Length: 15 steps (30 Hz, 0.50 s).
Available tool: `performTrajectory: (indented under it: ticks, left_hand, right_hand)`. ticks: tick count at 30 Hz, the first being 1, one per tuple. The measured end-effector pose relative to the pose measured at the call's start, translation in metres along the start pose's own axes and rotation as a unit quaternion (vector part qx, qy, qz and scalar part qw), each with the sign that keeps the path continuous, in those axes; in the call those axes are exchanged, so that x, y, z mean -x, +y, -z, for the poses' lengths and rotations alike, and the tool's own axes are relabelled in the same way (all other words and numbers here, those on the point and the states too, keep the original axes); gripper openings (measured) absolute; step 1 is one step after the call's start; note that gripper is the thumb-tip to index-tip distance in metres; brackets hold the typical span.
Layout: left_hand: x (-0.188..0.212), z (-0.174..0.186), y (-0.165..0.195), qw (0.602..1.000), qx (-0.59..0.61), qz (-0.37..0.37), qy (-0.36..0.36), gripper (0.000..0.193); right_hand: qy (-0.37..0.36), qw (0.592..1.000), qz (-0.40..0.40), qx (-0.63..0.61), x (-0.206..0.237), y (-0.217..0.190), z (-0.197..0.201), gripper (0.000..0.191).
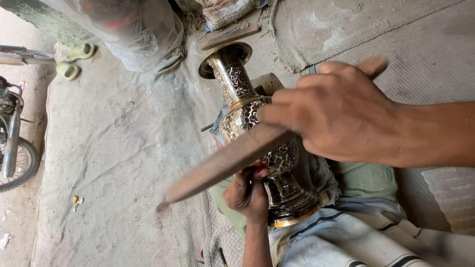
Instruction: The person sits on the ground with an ornate brass vase on their lap, holding a small chisel against the vase surface with one hand and striking it with a wooden mallet in the other hand, repeatedly tapping to chase the decorative pattern around the vase body.
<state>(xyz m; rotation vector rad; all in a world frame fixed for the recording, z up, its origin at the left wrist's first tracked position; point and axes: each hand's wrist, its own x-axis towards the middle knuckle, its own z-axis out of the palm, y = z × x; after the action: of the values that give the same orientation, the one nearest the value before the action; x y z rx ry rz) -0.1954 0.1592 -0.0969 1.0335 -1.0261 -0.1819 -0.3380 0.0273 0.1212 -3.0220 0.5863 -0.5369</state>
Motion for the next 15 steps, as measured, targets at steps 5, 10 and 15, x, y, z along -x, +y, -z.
performTrajectory:
  ticks: [5, 10, 15]
  left_hand:
    - [-0.002, -0.002, 0.005, 1.000, -0.003, -0.001, 0.001, 0.034]
    - [-0.005, -0.002, 0.006, 1.000, -0.020, -0.012, 0.005, 0.036]
    - [-0.004, -0.001, 0.003, 1.000, -0.006, 0.001, 0.001, 0.041]
  right_hand:
    - [-0.017, 0.999, -0.011, 0.048, 0.005, 0.002, 0.002, 0.032]
    - [-0.044, 0.998, -0.052, -0.015, 0.009, 0.005, -0.002, 0.028]
    - [0.034, 0.992, -0.073, -0.093, 0.013, 0.004, -0.003, 0.035]
